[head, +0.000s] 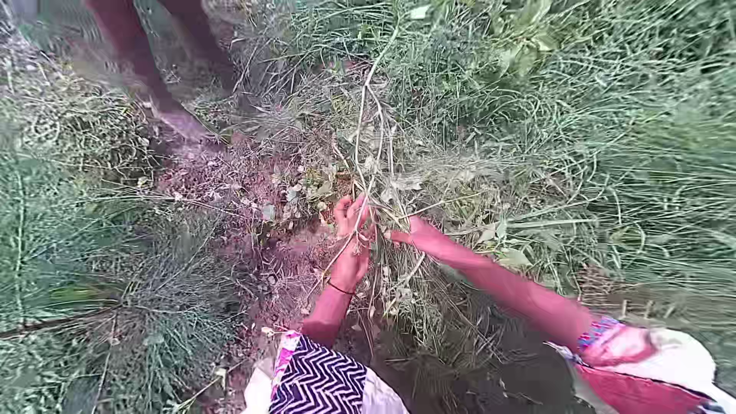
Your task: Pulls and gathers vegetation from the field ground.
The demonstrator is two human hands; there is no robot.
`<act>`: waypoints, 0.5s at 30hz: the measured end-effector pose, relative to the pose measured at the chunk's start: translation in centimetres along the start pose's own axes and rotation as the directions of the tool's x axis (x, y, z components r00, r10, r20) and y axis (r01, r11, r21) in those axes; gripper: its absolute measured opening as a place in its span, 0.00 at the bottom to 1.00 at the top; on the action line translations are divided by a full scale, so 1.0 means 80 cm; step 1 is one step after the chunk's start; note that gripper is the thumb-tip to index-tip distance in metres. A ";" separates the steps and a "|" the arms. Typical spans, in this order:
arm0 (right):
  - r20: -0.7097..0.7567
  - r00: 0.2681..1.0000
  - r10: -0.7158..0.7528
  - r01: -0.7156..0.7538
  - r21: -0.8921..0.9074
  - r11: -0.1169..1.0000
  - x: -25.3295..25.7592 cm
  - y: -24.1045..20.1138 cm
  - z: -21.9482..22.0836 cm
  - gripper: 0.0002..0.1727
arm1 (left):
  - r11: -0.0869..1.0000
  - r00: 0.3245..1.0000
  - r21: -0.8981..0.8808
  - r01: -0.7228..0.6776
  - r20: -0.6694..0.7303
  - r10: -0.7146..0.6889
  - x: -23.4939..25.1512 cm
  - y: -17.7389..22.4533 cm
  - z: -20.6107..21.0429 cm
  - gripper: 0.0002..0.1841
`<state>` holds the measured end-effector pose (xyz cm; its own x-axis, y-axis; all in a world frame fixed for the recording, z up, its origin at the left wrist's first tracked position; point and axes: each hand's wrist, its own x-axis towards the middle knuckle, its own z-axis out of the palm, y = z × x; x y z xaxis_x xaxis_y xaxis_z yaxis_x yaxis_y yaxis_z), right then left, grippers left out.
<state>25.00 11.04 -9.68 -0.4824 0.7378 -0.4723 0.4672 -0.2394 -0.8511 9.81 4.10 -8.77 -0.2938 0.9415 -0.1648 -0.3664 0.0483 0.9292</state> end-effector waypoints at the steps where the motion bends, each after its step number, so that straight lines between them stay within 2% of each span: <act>1: 0.049 0.999 -0.018 0.016 0.031 0.999 0.002 0.003 0.004 0.42 | 1.000 1.000 0.005 0.014 -0.019 -0.014 -0.004 0.003 0.013 0.25; 6: 0.098 0.992 -0.074 0.053 0.197 0.979 0.004 0.009 0.011 0.35 | 0.988 0.997 0.145 0.054 -0.059 -0.046 -0.010 0.010 0.045 0.28; 11: -0.097 0.995 -0.016 0.020 0.033 0.999 -0.002 0.004 0.015 0.27 | 0.968 0.999 0.250 -0.006 0.046 -0.006 -0.035 -0.002 0.064 0.38; 13: -0.170 0.985 0.006 0.002 0.051 0.999 -0.004 0.000 0.011 0.23 | 0.963 0.976 0.268 -0.035 0.214 -0.024 -0.068 -0.005 0.069 0.40; 15: -0.269 0.963 0.020 0.031 0.186 0.982 -0.011 -0.007 0.003 0.16 | 0.954 0.878 0.274 -0.122 0.478 -0.025 -0.102 -0.002 0.060 0.35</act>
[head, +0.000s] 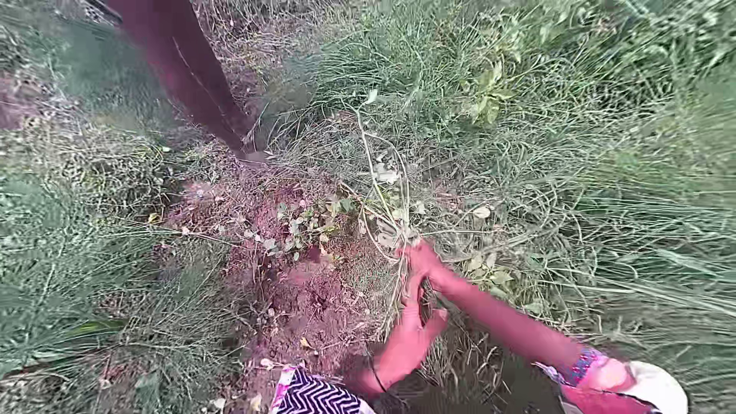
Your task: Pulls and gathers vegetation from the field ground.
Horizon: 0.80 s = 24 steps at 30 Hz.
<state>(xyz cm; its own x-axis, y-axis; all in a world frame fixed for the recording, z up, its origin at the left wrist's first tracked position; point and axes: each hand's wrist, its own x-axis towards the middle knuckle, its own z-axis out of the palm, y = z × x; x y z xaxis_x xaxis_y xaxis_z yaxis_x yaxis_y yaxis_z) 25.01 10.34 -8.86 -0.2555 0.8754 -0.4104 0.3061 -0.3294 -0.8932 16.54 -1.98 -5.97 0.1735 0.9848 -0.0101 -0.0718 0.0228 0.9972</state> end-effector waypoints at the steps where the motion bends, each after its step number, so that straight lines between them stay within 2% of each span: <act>1: -0.040 0.999 0.006 -0.002 0.102 0.995 -0.003 -0.003 -0.007 0.14 | 0.998 0.987 0.021 -0.059 0.154 0.055 -0.015 0.004 -0.002 0.29; 2: -0.059 0.998 0.008 0.004 0.215 0.977 -0.006 -0.003 -0.018 0.13 | 0.992 0.940 0.024 -0.123 0.323 0.108 -0.027 0.010 -0.006 0.24; 4: -0.141 0.989 0.041 0.015 0.376 0.927 -0.014 -0.008 -0.044 0.13 | 0.980 0.765 -0.012 -0.198 0.623 0.162 -0.046 0.018 -0.016 0.19; 5: -0.200 0.977 0.078 0.014 0.422 0.907 -0.019 -0.014 -0.058 0.13 | 0.976 0.679 -0.030 -0.217 0.713 0.173 -0.054 0.016 -0.021 0.18; 6: -0.259 0.959 0.114 0.019 0.461 0.887 -0.024 -0.018 -0.073 0.14 | 0.971 0.625 -0.046 -0.235 0.758 0.188 -0.062 0.010 -0.026 0.17; 7: -0.296 0.944 0.148 0.017 0.490 0.871 -0.029 -0.022 -0.089 0.12 | 0.966 0.613 -0.053 -0.255 0.763 0.204 -0.065 0.009 -0.032 0.17; 8: -0.326 0.930 0.166 0.015 0.489 0.872 -0.033 -0.026 -0.105 0.11 | 0.961 0.635 -0.042 -0.274 0.743 0.213 -0.064 0.010 -0.039 0.17; 10: -0.388 0.911 0.140 0.010 0.361 0.932 -0.043 -0.024 -0.129 0.08 | 0.954 0.736 -0.010 -0.299 0.634 0.237 -0.062 0.011 -0.053 0.20; 12: -0.439 0.898 0.020 -0.029 -0.015 0.999 -0.045 -0.009 -0.150 0.06 | 0.955 0.839 0.031 -0.296 0.486 0.244 -0.061 0.008 -0.060 0.22; 13: -0.452 0.891 -0.038 -0.069 -0.217 0.974 -0.043 0.000 -0.160 0.13 | 0.957 0.875 0.051 -0.285 0.422 0.238 -0.062 0.005 -0.062 0.23; 15: -0.425 0.902 -0.076 -0.126 -0.428 0.895 -0.038 0.003 -0.170 0.29 | 0.961 0.897 0.051 -0.272 0.374 0.234 -0.064 -0.002 -0.062 0.23; 17: -0.350 0.934 -0.075 -0.140 -0.550 0.823 -0.033 0.003 -0.170 0.33 | 0.966 0.878 0.008 -0.258 0.420 0.231 -0.065 -0.009 -0.058 0.24; 21: -0.214 0.974 0.072 -0.208 -0.722 0.660 0.001 0.041 -0.154 0.51 | 0.975 0.815 -0.017 -0.219 0.547 0.193 -0.063 -0.016 -0.050 0.25; 23: -0.216 0.965 0.147 -0.258 -0.702 0.664 0.014 0.066 -0.135 0.57 | 0.984 0.871 0.081 -0.156 0.480 0.099 -0.060 -0.022 -0.048 0.23; 24: -0.217 0.964 0.154 -0.262 -0.671 0.693 0.020 0.078 -0.127 0.58 | 0.982 0.926 0.169 -0.085 0.376 0.015 -0.056 -0.027 -0.045 0.21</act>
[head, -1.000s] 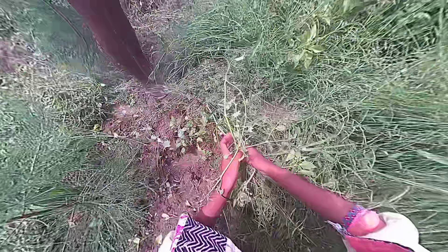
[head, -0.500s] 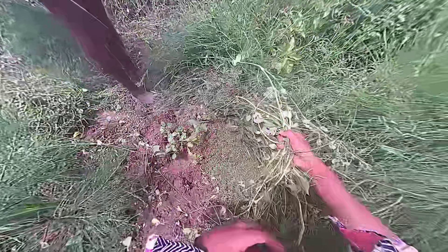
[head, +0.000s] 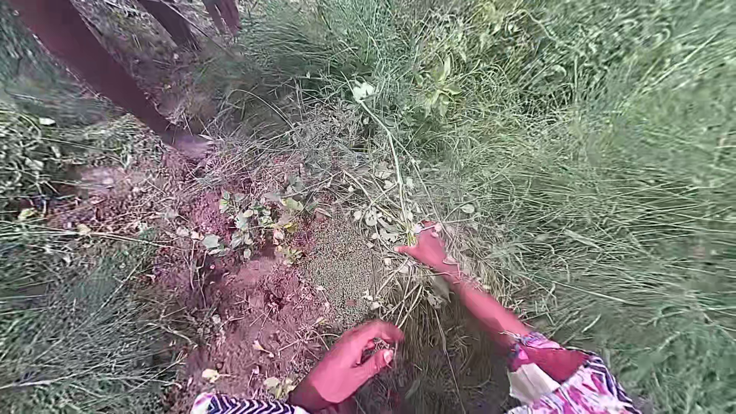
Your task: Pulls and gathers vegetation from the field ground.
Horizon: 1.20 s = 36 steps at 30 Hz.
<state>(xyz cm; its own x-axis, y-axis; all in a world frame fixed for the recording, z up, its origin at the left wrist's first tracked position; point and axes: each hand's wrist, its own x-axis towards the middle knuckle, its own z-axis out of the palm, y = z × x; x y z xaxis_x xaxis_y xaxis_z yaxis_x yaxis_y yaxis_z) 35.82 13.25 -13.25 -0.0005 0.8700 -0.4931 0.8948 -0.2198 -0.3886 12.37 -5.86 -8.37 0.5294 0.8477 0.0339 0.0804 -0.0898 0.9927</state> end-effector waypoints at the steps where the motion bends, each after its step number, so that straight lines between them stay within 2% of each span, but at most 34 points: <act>1: -0.009 1.000 -0.011 0.011 0.061 0.998 0.006 0.002 0.012 0.57 | 0.991 0.986 0.050 0.123 -0.119 -0.116 0.009 -0.007 0.001 0.20; 3: -0.024 1.000 -0.018 0.022 0.173 0.985 0.005 -0.005 0.026 0.55 | 0.942 0.905 0.052 0.332 -0.297 -0.303 0.035 -0.029 -0.004 0.25; 5: -0.051 0.999 -0.007 0.020 0.258 0.966 -0.006 -0.015 0.023 0.52 | 0.884 0.829 -0.121 0.452 -0.310 -0.466 0.066 -0.050 -0.012 0.30; 7: -0.106 0.994 0.029 0.005 0.305 0.952 -0.014 -0.015 0.014 0.47 | 0.806 0.773 -0.371 0.462 -0.278 -0.571 0.097 -0.056 -0.006 0.32; 9: -0.145 0.985 0.098 -0.047 0.325 0.945 -0.016 -0.008 -0.005 0.45 | 0.760 0.763 -0.499 0.417 -0.263 -0.591 0.124 -0.055 0.007 0.34; 13: -0.229 0.951 0.207 -0.127 0.320 0.939 0.001 0.029 -0.038 0.32 | 0.715 0.757 -0.570 0.406 -0.228 -0.612 0.157 -0.052 0.029 0.39; 17: -0.385 0.904 0.186 -0.130 0.168 0.977 0.012 0.073 -0.038 0.40 | 0.616 0.724 -0.683 0.393 -0.184 -0.665 0.182 -0.056 0.051 0.36; 19: -0.354 0.914 0.199 -0.171 0.109 0.979 0.017 0.087 -0.036 0.44 | 0.573 0.713 -0.727 0.378 -0.166 -0.681 0.192 -0.058 0.057 0.34; 22: -0.208 0.953 0.220 -0.205 0.090 0.975 0.018 0.086 -0.036 0.44 | 0.518 0.709 -0.748 0.415 -0.091 -0.699 0.198 -0.053 0.054 0.32; 24: -0.111 0.969 0.219 -0.204 0.136 0.969 0.010 0.086 -0.036 0.39 | 0.519 0.710 -0.716 0.467 -0.047 -0.703 0.198 -0.056 0.051 0.31; 27: -0.067 0.970 0.233 -0.213 0.216 0.953 0.001 0.089 -0.038 0.30 | 0.625 0.741 -0.541 0.562 -0.006 -0.671 0.198 -0.071 0.050 0.27; 30: -0.060 0.959 0.278 -0.261 0.209 0.943 -0.003 0.084 -0.049 0.27 | 0.822 0.822 -0.028 0.569 0.057 -0.567 0.201 -0.081 0.037 0.28; 31: -0.061 0.954 0.295 -0.279 0.188 0.942 -0.003 0.078 -0.055 0.28 | 0.843 0.844 0.144 0.519 0.071 -0.531 0.202 -0.083 0.032 0.27; 32: -0.053 0.950 0.308 -0.296 0.164 0.941 -0.002 0.072 -0.062 0.28 | 0.849 0.860 0.238 0.472 0.085 -0.503 0.203 -0.083 0.030 0.27; 34: -0.058 0.950 0.307 -0.300 0.102 0.948 -0.001 0.071 -0.074 0.30 | 0.868 0.874 0.251 0.429 0.126 -0.469 0.204 -0.076 0.040 0.31; 36: -0.064 0.942 0.329 -0.323 0.089 0.942 -0.003 0.070 -0.080 0.32 | 0.894 0.879 0.109 0.435 0.162 -0.448 0.209 -0.067 0.056 0.38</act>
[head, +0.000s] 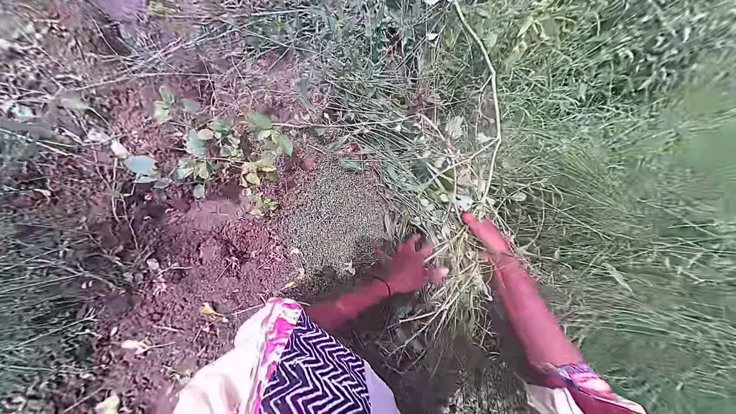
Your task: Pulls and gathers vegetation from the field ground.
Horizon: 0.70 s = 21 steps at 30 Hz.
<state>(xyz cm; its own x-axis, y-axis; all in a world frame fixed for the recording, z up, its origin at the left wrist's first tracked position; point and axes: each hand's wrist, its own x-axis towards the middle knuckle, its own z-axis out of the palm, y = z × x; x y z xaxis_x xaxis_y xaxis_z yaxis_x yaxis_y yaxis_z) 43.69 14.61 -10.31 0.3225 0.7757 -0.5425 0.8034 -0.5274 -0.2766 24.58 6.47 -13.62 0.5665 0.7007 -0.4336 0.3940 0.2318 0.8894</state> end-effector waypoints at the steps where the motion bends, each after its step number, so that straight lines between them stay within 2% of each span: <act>1: -0.002 1.000 0.000 0.000 0.015 1.000 -0.005 0.000 0.000 0.31 | 0.995 0.999 -0.091 -0.035 0.004 0.036 0.003 0.005 0.009 0.40; 3: 0.004 1.000 -0.029 0.029 0.076 0.997 -0.016 0.005 0.003 0.28 | 0.954 0.991 -0.269 -0.136 -0.025 0.134 0.007 0.013 0.025 0.44; 5: 0.017 0.994 -0.104 0.095 0.265 0.960 -0.029 0.016 0.010 0.24 | 0.910 0.977 -0.355 -0.215 -0.087 0.197 0.007 0.023 0.040 0.45; 7: 0.122 0.968 -0.219 0.128 0.511 0.850 -0.048 0.023 0.007 0.27 | 0.966 0.990 -0.220 -0.138 -0.066 0.127 -0.001 0.042 0.048 0.40; 8: 0.138 0.964 -0.227 0.112 0.561 0.820 -0.058 0.017 0.007 0.27 | 0.992 0.998 -0.108 -0.067 -0.026 0.065 -0.007 0.052 0.050 0.38; 10: 0.134 0.965 -0.224 0.126 0.513 0.849 -0.065 0.004 0.011 0.22 | 0.996 0.997 0.078 0.052 0.049 -0.056 -0.017 0.066 0.052 0.33; 12: 0.173 0.953 -0.248 0.174 0.356 0.918 -0.061 -0.003 0.013 0.22 | 0.966 0.984 0.221 0.130 0.087 -0.153 -0.023 0.075 0.054 0.31; 15: 0.123 0.978 -0.170 0.150 0.157 0.976 -0.062 -0.018 0.022 0.25 | 0.937 0.978 0.311 0.158 0.080 -0.191 -0.030 0.079 0.050 0.31; 18: -0.018 1.000 -0.012 0.016 0.239 0.971 -0.070 -0.024 0.036 0.26 | 0.947 0.984 0.289 0.141 0.060 -0.165 -0.042 0.083 0.042 0.31; 21: -0.113 0.990 0.083 -0.030 0.406 0.914 -0.076 -0.022 0.038 0.24 | 0.966 0.994 0.241 0.097 0.023 -0.106 -0.052 0.081 0.037 0.30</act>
<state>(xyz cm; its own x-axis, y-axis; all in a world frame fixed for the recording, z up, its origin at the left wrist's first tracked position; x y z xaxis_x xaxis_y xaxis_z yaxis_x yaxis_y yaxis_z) 38.77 9.79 -8.93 0.4424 0.7638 -0.4701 0.5212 -0.6455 -0.5582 26.93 3.06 -6.46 0.5381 0.6565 -0.5286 0.6098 0.1296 0.7819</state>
